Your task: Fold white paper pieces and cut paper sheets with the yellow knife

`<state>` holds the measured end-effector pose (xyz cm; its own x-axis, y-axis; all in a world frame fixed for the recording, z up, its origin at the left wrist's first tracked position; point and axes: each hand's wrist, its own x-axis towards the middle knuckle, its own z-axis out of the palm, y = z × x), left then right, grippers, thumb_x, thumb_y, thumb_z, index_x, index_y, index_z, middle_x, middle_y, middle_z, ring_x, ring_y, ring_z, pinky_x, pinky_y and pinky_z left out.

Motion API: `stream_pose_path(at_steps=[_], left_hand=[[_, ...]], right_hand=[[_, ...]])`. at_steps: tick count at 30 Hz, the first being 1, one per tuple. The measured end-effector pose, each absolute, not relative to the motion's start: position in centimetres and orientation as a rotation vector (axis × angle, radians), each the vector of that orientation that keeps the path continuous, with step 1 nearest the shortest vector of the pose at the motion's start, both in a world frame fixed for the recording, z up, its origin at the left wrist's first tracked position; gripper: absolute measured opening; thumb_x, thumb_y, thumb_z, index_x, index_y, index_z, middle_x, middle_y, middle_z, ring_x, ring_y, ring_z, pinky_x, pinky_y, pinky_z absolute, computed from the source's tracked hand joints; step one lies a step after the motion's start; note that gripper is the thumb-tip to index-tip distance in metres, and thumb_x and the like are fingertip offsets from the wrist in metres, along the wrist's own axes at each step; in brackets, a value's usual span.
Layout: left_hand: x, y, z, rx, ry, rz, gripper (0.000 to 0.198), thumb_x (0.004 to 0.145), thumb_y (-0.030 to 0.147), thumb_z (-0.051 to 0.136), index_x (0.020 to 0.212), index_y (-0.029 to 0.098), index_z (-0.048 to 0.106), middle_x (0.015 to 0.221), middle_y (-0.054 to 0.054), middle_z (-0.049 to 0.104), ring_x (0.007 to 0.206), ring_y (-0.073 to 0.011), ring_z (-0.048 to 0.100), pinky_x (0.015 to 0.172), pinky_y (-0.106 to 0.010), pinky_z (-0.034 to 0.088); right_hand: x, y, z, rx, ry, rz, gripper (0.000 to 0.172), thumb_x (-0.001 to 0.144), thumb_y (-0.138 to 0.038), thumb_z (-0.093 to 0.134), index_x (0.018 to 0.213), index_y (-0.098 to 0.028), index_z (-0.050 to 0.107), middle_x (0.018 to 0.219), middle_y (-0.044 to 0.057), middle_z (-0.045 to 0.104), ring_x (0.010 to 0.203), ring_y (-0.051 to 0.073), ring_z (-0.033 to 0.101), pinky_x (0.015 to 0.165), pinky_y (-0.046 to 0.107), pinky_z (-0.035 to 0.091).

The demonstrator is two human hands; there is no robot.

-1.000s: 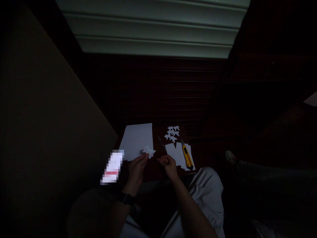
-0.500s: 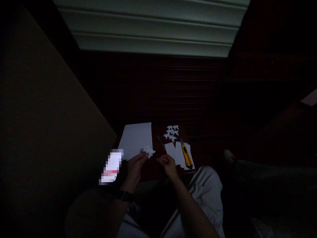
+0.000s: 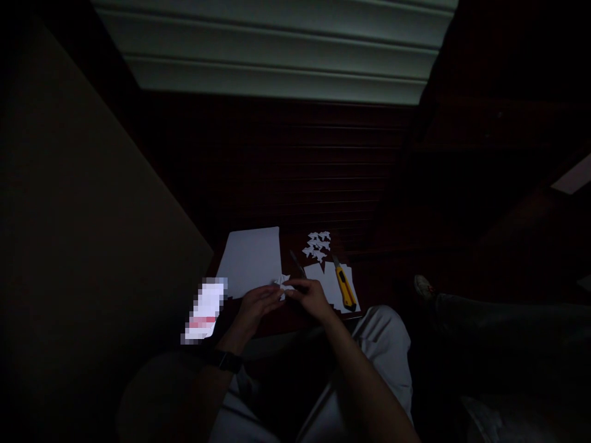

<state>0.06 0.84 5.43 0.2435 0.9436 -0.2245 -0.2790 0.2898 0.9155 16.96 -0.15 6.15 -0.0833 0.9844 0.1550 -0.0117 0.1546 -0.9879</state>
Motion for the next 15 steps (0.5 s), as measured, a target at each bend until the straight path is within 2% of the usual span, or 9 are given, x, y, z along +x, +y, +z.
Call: stream_pose_path(at_steps=[2, 10, 15], left_hand=[[0.3, 0.8, 5.8, 0.91, 0.951, 1.006, 0.026, 0.064, 0.028, 0.071, 0.082, 0.011, 0.062, 0.087, -0.008, 0.065, 0.083, -0.02, 0.062, 0.077, -0.037, 0.05], [0.9, 0.7, 6.3, 1.216, 1.023, 1.098, 0.037, 0.062, 0.028, 0.071, 0.095, 0.018, 0.056, 0.084, -0.005, 0.065, 0.081, -0.0167, 0.062, 0.075, -0.029, 0.049], [1.1, 0.5, 6.8, 1.264, 0.983, 1.091, 0.032, 0.068, 0.031, 0.066, 0.096, 0.017, 0.058, 0.088, -0.006, 0.065, 0.085, -0.0179, 0.062, 0.077, -0.03, 0.048]], right_hand=[[16.8, -0.1, 5.9, -1.091, -1.323, 1.141, 0.026, 0.066, -0.03, 0.067, 0.09, -0.02, 0.069, 0.089, 0.004, 0.068, 0.086, 0.022, 0.061, 0.082, 0.036, 0.043], [16.5, -0.1, 5.2, -1.12, -1.242, 1.037, 0.03, 0.064, -0.025, 0.068, 0.093, -0.021, 0.067, 0.09, 0.004, 0.067, 0.086, 0.021, 0.059, 0.081, 0.034, 0.043], [16.8, -0.4, 5.8, -1.088, -1.219, 1.182, 0.042, 0.06, -0.025, 0.071, 0.1, -0.02, 0.064, 0.09, 0.004, 0.066, 0.08, 0.019, 0.059, 0.076, 0.032, 0.045]])
